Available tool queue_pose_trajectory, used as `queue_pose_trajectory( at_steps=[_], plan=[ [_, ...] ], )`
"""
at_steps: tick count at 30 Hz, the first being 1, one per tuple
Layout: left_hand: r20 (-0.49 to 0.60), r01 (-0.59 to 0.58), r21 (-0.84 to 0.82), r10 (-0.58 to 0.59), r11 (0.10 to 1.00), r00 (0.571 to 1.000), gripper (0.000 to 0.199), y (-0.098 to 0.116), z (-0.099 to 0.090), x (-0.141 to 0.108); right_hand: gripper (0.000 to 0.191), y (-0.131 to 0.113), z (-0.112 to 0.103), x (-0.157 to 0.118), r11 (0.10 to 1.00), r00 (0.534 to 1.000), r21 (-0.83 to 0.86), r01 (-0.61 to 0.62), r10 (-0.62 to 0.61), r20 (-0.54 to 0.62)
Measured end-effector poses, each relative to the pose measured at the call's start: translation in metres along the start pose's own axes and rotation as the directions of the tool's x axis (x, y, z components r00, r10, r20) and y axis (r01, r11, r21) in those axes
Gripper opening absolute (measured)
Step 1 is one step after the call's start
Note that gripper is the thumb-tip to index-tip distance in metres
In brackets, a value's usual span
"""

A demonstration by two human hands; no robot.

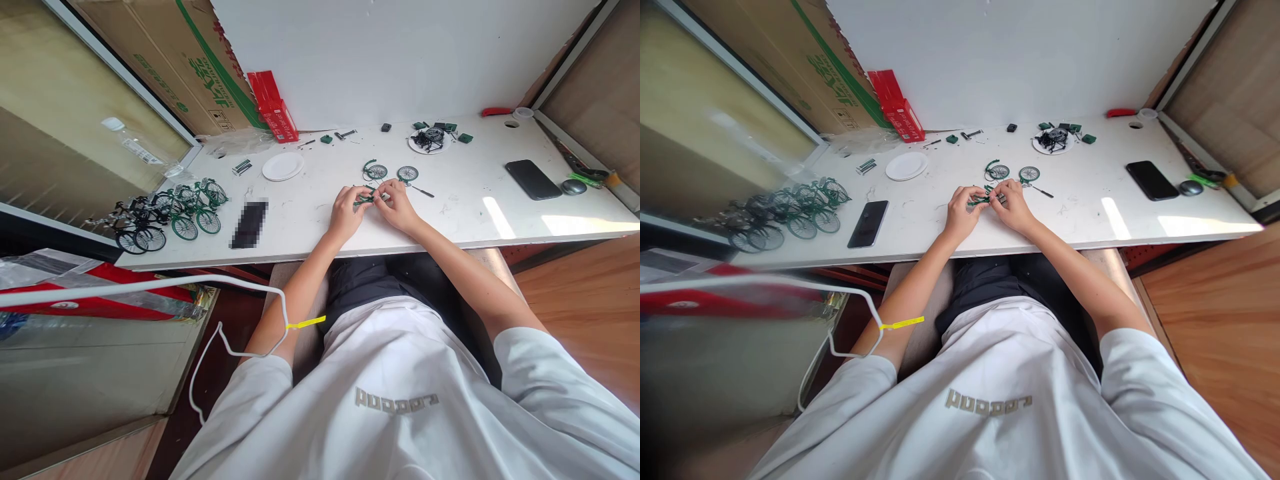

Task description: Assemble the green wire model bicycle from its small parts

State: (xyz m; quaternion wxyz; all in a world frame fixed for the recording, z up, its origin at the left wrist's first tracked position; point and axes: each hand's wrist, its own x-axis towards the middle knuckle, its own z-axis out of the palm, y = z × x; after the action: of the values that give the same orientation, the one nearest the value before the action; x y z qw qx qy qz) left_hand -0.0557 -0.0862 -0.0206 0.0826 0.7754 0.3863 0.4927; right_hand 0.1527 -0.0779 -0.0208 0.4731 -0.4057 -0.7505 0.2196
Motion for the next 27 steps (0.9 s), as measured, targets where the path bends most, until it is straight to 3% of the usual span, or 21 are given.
queue_pose_trajectory(
  at_steps=[16, 27],
  plan=[
    [-0.001, -0.002, 0.003, 0.002, 1.0, 1.0, 0.026, 0.0002, 0.0001, 0.0005, 0.035, -0.0019, -0.0019, 0.0001, 0.999, 1.0, -0.025, 0.028, -0.028, -0.002],
    [-0.032, -0.046, -0.039, 0.045, 0.998, 0.998, 0.031, 0.0003, 0.0003, 0.0006, 0.044, -0.0047, -0.0017, -0.0005, 0.998, 1.0, -0.065, 0.022, -0.023, -0.014]
  ],
)
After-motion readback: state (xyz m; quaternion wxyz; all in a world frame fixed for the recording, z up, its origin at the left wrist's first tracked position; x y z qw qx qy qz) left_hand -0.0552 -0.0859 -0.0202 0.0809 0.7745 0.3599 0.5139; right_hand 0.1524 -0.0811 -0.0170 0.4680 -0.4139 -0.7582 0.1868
